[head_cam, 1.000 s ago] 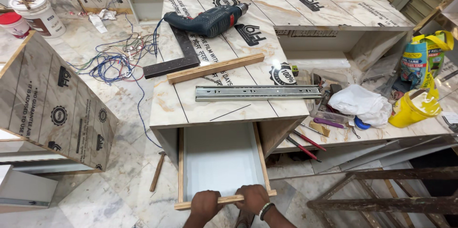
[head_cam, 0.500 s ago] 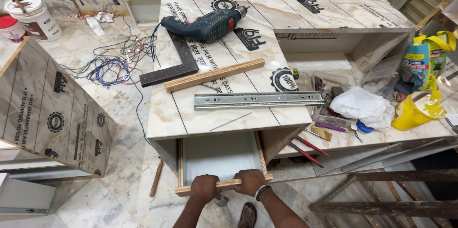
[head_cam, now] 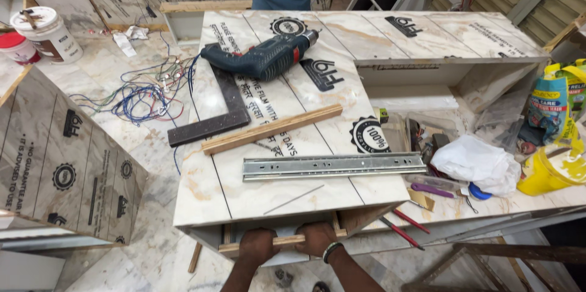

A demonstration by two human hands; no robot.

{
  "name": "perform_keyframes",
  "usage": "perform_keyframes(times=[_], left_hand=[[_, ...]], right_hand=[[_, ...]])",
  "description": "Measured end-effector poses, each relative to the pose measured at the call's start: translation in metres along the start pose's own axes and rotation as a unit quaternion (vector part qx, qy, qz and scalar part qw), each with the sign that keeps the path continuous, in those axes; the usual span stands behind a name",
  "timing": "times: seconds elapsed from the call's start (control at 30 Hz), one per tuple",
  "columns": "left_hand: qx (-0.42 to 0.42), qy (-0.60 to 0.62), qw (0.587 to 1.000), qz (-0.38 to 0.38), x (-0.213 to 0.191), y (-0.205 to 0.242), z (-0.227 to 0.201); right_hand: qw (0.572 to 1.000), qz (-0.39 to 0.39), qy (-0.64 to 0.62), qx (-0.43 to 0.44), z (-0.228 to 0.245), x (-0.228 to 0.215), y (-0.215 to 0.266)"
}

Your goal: The person assembles a drawer by attaching metal slides to the sides of a wooden drawer box. They use a screwdriver to tighten screws and a utility knife to trim excess material. The drawer is then tested by sliding it in and out of the cabinet.

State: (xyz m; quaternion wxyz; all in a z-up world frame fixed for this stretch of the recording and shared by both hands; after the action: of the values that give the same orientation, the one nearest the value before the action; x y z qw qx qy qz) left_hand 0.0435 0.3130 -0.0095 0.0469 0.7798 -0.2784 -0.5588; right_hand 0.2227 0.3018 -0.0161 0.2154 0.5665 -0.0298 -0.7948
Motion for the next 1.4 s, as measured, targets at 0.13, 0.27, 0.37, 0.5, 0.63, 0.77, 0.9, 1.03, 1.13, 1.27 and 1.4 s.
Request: perform_keyframes(times=[0.13,0.27,0.37,0.5,0.63,0.77,0.9,1.03,1.13,1.27,1.4], left_hand=[[0.003,-0.005,1.000,0.006,0.001,-0.002,0.000],[-0.009,-0.003,1.000,-0.002,0.000,-0.008,0.004],[-0.007,-0.003,1.000,-0.022,0.005,-0.008,0.004],[-0.025,0.021,0.998,-0.051,0.011,-0.002,0.007],[-0.021,0.001,0.999,-0.040,0.015,0.010,0.002],[0.000,-0.012,1.000,-0.029,0.022,0.040,-0.012],[0.001,-0.035,0.999,0.006,0.024,0.055,-0.021],[0.005,-0.009,1.000,0.013,0.018,0.058,-0.019],[0.149,0.087,0.930,-0.325,-0.017,0.094,-0.029],[-0.114,0.335,0.799,-0.487,0.014,0.151,0.031],[-0.328,0.376,0.700,-0.510,0.055,0.167,0.076]], right_hand=[[1.000,-0.011,-0.004,-0.011,-0.006,0.004,-0.006],[1.000,-0.006,0.003,-0.007,-0.009,0.005,-0.012],[1.000,-0.015,0.014,-0.009,-0.008,0.004,-0.009],[0.998,0.038,0.006,0.047,-0.008,0.011,0.000],[0.999,0.003,0.021,0.023,0.005,0.006,0.020],[0.999,-0.035,0.000,-0.015,0.021,0.002,0.050],[0.999,-0.032,0.000,-0.031,0.029,-0.001,0.065],[0.992,-0.108,-0.034,-0.052,0.034,-0.010,0.071],[0.948,-0.295,-0.102,-0.065,0.027,-0.019,0.102],[0.838,-0.477,-0.233,0.126,-0.021,0.011,0.171],[0.655,-0.424,-0.523,0.344,-0.087,0.062,0.171]])
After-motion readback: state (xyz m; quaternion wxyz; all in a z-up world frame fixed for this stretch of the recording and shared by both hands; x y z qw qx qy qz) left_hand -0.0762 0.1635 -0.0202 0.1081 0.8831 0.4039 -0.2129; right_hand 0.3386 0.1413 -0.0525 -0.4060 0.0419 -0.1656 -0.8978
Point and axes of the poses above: each hand's wrist, its own y-axis away from the middle knuckle, its own x-axis out of the palm, z = x × y, the point moved 7 cm from there along -y, towards the middle knuckle, and after that the axes turned 1 degree about -z, right-handed, at the moved point
